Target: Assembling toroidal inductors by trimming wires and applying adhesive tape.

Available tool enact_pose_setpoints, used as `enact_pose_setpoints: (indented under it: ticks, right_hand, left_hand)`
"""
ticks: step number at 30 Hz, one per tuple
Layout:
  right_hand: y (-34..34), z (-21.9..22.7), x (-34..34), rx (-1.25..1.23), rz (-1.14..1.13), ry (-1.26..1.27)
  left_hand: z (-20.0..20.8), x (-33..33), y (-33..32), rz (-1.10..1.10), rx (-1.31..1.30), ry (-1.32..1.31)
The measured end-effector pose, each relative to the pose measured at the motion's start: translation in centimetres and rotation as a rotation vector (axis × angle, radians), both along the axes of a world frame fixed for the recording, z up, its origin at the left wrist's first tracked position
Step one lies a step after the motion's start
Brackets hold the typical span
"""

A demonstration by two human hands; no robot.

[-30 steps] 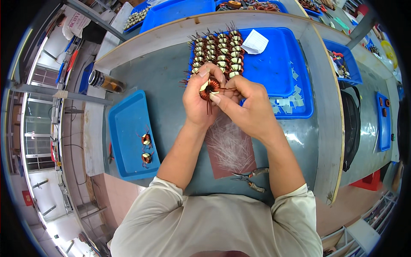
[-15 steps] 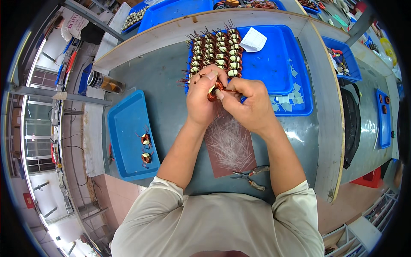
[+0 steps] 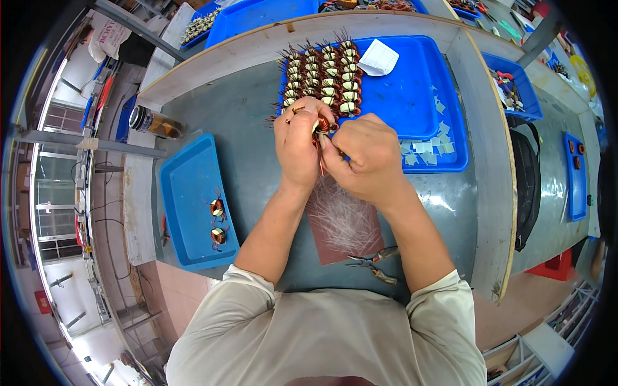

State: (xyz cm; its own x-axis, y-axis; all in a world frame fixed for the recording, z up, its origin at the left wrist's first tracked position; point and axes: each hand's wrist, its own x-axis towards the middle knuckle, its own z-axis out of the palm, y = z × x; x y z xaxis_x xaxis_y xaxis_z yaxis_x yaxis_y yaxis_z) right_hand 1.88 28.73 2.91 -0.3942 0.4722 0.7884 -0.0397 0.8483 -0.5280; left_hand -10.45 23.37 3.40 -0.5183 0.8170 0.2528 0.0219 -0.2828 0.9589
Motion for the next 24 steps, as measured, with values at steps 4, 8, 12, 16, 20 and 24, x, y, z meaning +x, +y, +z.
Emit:
enact_pose_setpoints:
  ticks: [4,8,12,16,20,24]
  right_hand:
    - [0.0,0.2,0.4,-0.138,0.056,-0.057]
    - [0.0,1.0,1.0,-0.4,0.181,-0.084]
    - [0.0,0.8,0.8,-0.471,0.183,-0.062]
    - [-0.4,0.9,0.3,-0.548,0.238,0.005]
    - [-0.4,0.6,0.5,-0.705,0.327,0.003]
    - [-0.8,1.0,0.5,-0.765,0.35,-0.024]
  left_hand:
    - [-0.2,-1.2,0.0,-0.026,0.002,0.058]
    - [-0.3,-2.3,-0.2,-0.078,0.061,-0.214]
    - [0.1,-2.6,-0.2,-0.127,0.079,-0.256]
    - [0.3,-2.3,-0.2,-0.012,0.055,-0.063]
    - [0.3,-2.2,0.1,-0.015,0.069,-0.006]
    - [0.4,-2.4,0.0,-0.033,0.055,0.021]
